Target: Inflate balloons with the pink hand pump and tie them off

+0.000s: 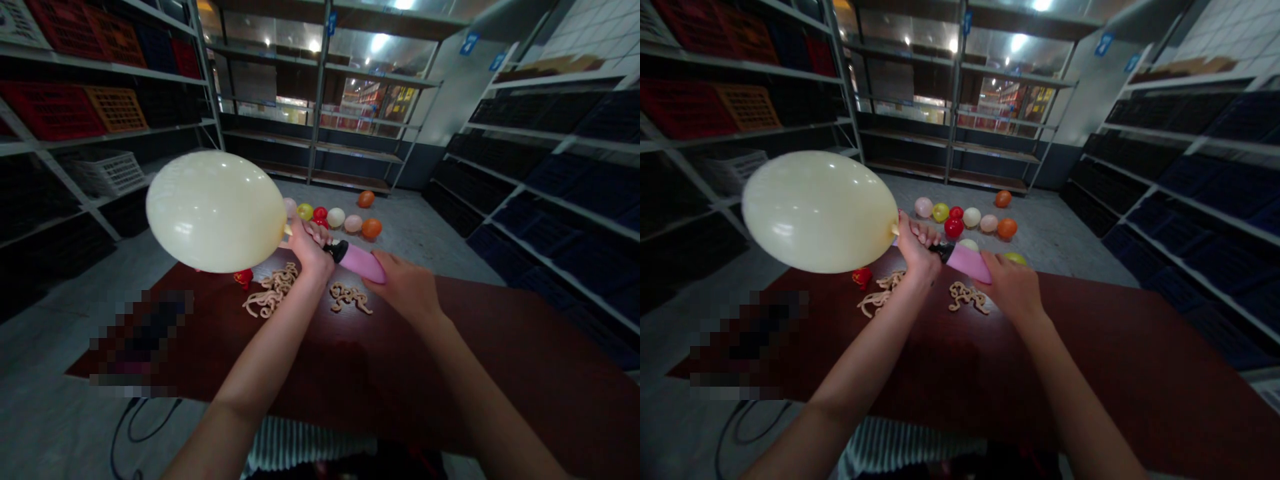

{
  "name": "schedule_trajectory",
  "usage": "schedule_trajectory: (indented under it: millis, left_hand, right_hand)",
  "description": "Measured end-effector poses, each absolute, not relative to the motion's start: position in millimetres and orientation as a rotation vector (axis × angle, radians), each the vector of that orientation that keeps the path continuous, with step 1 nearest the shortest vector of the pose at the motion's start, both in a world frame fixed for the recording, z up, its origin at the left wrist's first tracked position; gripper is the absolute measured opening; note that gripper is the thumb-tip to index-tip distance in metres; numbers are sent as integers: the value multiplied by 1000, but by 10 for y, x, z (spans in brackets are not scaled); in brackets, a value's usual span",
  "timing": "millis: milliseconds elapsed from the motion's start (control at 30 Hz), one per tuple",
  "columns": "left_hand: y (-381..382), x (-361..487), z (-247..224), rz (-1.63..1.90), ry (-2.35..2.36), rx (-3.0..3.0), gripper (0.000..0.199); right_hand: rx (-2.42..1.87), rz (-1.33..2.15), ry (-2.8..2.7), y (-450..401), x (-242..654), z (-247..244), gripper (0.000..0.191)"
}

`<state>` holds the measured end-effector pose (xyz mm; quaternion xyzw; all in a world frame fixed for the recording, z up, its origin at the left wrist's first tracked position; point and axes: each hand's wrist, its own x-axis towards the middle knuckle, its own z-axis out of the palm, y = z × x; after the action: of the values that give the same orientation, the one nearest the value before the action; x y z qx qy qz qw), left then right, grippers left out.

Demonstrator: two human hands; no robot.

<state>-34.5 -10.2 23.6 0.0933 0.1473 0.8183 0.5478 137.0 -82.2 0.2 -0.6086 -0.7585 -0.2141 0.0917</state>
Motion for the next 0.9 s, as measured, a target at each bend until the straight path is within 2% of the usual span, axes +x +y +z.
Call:
schedule_trajectory:
  millis: [267, 667, 900]
  left_hand:
    - [-139, -355, 297, 1957, 295, 271, 58]
    - [67, -639, 197, 1987, 368, 210, 56]
    - [-33, -461, 252, 1969, 345, 195, 55]
  right_hand:
    - [-1693, -567, -2199, -787, 1395, -160, 46]
    - [-1730, -591, -2214, -914, 2087, -416, 43]
    - [-1766, -509, -2122, -1100, 2269, -435, 46]
